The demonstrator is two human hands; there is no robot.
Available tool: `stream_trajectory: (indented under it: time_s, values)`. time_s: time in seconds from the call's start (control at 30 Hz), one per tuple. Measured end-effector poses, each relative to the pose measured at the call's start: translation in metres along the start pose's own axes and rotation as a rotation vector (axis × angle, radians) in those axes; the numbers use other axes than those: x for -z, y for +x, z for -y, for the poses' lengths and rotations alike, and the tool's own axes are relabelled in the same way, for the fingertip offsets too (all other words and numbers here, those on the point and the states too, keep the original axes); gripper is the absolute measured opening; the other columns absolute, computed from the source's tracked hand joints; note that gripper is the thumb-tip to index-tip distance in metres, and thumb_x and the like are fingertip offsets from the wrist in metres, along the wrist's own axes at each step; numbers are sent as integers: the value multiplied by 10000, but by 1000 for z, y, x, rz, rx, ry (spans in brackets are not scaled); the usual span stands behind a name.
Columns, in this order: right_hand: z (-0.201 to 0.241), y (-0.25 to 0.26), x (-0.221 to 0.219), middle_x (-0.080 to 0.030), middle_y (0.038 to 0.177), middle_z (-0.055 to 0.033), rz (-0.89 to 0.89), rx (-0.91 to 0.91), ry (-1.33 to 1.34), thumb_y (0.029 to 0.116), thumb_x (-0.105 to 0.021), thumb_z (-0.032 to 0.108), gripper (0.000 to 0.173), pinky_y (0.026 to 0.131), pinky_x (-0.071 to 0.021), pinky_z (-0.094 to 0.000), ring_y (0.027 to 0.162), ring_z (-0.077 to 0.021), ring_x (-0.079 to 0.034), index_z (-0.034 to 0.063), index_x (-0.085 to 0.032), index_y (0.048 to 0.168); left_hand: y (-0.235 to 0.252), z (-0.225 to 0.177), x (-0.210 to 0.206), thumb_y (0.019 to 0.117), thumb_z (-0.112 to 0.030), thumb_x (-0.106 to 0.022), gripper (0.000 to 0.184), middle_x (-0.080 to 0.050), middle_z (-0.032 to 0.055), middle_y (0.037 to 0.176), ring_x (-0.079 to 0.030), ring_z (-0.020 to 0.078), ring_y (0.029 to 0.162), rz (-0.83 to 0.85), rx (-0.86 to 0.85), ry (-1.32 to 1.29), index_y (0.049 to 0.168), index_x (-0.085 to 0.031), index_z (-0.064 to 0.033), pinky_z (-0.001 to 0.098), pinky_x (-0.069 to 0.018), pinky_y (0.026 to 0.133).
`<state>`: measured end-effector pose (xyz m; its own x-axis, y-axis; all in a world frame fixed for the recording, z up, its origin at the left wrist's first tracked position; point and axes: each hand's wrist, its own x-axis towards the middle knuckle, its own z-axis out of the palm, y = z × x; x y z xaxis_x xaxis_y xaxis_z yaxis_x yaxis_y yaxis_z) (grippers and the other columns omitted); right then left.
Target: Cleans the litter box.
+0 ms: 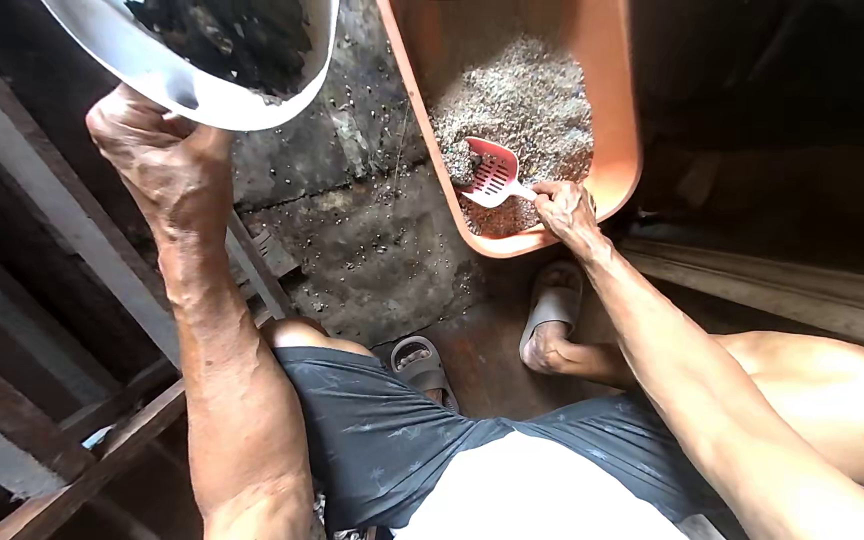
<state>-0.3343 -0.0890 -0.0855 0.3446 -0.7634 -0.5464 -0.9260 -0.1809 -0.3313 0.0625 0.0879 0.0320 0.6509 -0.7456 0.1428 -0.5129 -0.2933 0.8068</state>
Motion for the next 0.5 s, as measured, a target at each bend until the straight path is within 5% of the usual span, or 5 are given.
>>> stream_trajectory:
  time_s: [0.5]
  values:
    - [-38, -8, 21, -754, 1029, -116, -106, -67, 358, 1021, -499, 174, 332, 851, -543, -510, 902, -250, -703, 133, -747, 1237, 7, 0, -11, 876, -163, -734, 99, -661, -182, 837, -623, -103, 801, 23, -39, -117, 903, -640, -175, 153, -526, 774]
